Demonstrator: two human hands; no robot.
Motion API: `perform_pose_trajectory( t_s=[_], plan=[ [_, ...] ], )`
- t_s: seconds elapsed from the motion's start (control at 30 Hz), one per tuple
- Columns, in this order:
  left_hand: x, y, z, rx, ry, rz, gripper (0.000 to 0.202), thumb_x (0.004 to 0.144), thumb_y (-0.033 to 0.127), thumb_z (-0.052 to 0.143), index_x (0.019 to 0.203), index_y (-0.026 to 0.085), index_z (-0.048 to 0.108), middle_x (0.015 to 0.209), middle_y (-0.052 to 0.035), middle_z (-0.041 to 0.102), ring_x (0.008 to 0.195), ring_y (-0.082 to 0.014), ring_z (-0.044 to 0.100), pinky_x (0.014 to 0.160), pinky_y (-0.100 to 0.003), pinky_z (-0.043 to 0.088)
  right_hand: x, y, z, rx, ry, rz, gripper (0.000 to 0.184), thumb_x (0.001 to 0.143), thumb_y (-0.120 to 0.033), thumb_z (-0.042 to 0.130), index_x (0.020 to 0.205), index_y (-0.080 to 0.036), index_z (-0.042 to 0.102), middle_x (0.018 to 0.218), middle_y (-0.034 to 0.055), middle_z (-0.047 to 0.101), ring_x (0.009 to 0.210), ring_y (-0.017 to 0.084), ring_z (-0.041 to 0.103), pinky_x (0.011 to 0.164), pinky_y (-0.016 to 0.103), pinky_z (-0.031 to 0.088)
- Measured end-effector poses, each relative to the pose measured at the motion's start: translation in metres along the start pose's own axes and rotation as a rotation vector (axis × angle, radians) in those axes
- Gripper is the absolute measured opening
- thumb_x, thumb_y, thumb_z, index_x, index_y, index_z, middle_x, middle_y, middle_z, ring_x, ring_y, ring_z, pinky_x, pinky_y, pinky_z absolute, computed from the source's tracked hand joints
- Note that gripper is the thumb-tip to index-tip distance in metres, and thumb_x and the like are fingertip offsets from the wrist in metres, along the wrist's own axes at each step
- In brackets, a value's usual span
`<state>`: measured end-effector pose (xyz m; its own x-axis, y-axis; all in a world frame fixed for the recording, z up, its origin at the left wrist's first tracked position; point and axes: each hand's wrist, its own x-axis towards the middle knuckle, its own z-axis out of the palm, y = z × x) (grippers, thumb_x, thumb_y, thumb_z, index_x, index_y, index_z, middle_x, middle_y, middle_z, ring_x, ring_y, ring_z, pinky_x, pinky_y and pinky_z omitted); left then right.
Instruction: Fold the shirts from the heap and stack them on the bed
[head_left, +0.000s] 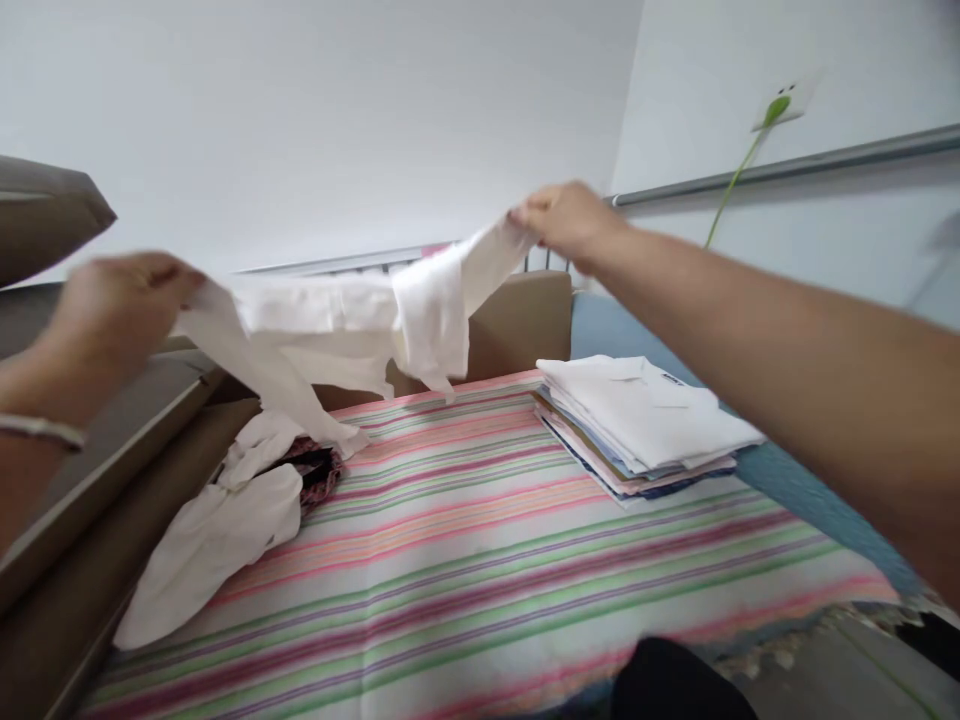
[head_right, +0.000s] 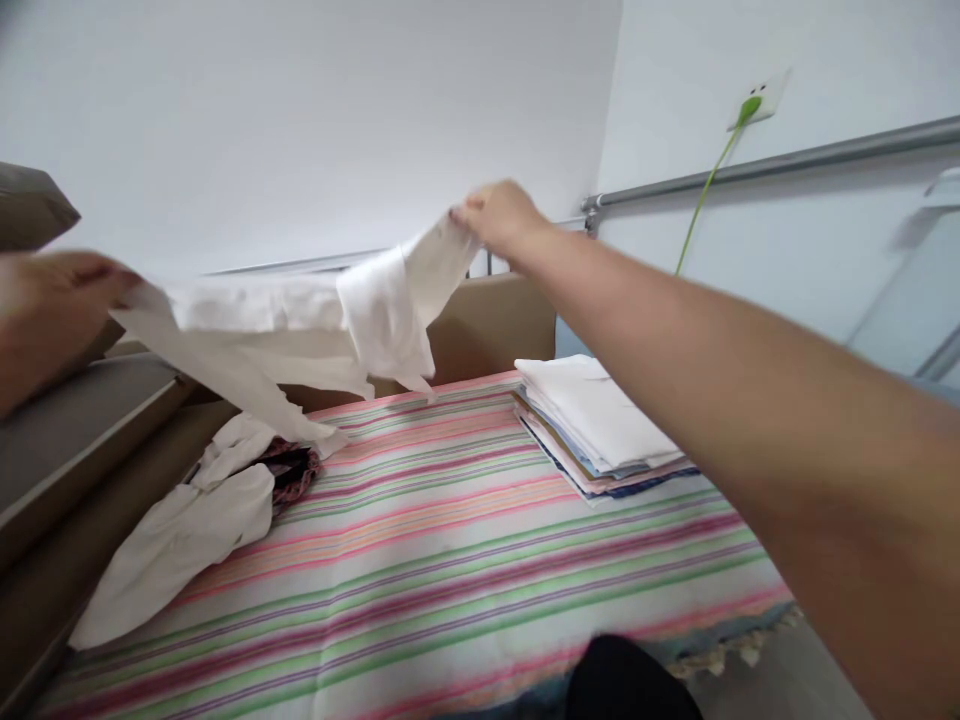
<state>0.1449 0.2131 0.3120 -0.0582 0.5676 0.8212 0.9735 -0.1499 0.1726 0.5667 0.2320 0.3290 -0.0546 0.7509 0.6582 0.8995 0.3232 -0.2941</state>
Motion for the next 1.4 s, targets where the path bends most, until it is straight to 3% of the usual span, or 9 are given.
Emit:
perform_pose_trajectory(
  t_s=[0.1,0.33,0.47,0.6,0.77,1.07,1.17,1.3,1.4],
  plan=[
    [-0.082,-0.016,0.039,-0.079,-0.156,0.036,0.053,0.075,0.052,0.038,0.089,0.01,0.067,0.08,-0.001,0.066,0.08,-0.0148,0.06,0.085,-0.035,0.045,-0.062,0.033,0.054,0.006,-0.069,-0.034,0.04,0.089,-0.033,0.041,0.096,-0.003,0.067,0.098,0.0091,0.068,0.092,0.015,0.059,0.079,0.025,0.038],
    [-0.308,-0.066,0.14,-0.27,-0.637,-0.086,0.031,0.076,0.044,0.043,0.076,0.021,0.063,0.082,-0.0092,0.07,0.08,-0.0259,0.064,0.076,-0.037,0.05,-0.262,0.099,0.211,0.205,-0.403,0.105,0.026,0.084,-0.022,0.046,0.087,-0.018,0.071,0.094,0.0079,0.071,0.089,0.021,0.062,0.083,0.033,0.044],
    [-0.384,-0.074,0.162,-0.299,-0.776,-0.138,0.033,0.081,0.039,0.036,0.068,0.021,0.06,0.076,-0.0097,0.067,0.078,-0.0253,0.062,0.078,-0.04,0.048,-0.33,0.111,0.257,0.297,-0.418,0.203,0.027,0.082,-0.021,0.046,0.088,-0.02,0.072,0.099,0.0087,0.07,0.095,0.022,0.061,0.09,0.036,0.044],
    [-0.404,-0.083,0.157,-0.327,-0.773,-0.162,0.03,0.081,0.038,0.038,0.07,0.022,0.061,0.078,-0.0078,0.068,0.081,-0.0246,0.062,0.082,-0.041,0.048,-0.35,0.117,0.261,0.346,-0.375,0.298,0.024,0.081,-0.024,0.05,0.087,-0.021,0.073,0.106,0.0092,0.068,0.103,0.023,0.059,0.096,0.038,0.042],
    [-0.42,-0.086,0.133,-0.365,-0.707,-0.199,0.026,0.08,0.039,0.044,0.079,0.025,0.065,0.086,-0.0057,0.07,0.088,-0.0251,0.064,0.086,-0.039,0.05,-0.35,0.117,0.24,0.405,-0.347,0.294,0.026,0.08,-0.027,0.05,0.091,-0.021,0.073,0.111,0.0093,0.066,0.107,0.022,0.057,0.098,0.04,0.042],
    [-0.477,-0.039,0.097,-0.449,-0.659,-0.315,0.033,0.077,0.039,0.049,0.102,0.024,0.064,0.118,-0.0081,0.062,0.114,-0.0265,0.054,0.104,-0.046,0.039,-0.384,0.125,0.208,0.307,-0.265,0.423,0.027,0.076,-0.028,0.048,0.085,-0.02,0.072,0.106,0.0117,0.067,0.105,0.026,0.058,0.097,0.044,0.042],
    [-0.492,-0.024,0.082,-0.459,-0.581,-0.549,0.037,0.073,0.044,0.052,0.101,0.021,0.062,0.113,-0.0113,0.063,0.11,-0.0297,0.056,0.1,-0.049,0.041,-0.404,0.102,0.205,0.356,-0.262,0.505,0.027,0.078,-0.033,0.046,0.082,-0.022,0.069,0.093,0.0096,0.069,0.093,0.026,0.062,0.087,0.042,0.047],
    [-0.517,0.001,0.081,-0.706,-0.683,-1.043,0.044,0.059,0.048,0.062,0.092,0.019,0.061,0.088,-0.0098,0.069,0.083,-0.0297,0.065,0.073,-0.043,0.053,-0.438,0.048,0.224,0.609,-0.569,0.752,0.026,0.073,-0.034,0.049,0.091,-0.022,0.064,0.075,0.0036,0.066,0.064,0.021,0.063,0.055,0.032,0.05],
    [-0.52,0.024,0.093,-0.908,-0.628,-1.265,0.051,0.053,0.045,0.071,0.094,0.018,0.058,0.073,-0.0045,0.067,0.064,-0.0218,0.063,0.056,-0.033,0.05,-0.45,0.015,0.245,0.721,-0.664,0.892,0.043,0.068,-0.026,0.052,0.111,-0.022,0.054,0.072,-0.0006,0.062,0.055,0.017,0.061,0.043,0.025,0.043]
  ],
)
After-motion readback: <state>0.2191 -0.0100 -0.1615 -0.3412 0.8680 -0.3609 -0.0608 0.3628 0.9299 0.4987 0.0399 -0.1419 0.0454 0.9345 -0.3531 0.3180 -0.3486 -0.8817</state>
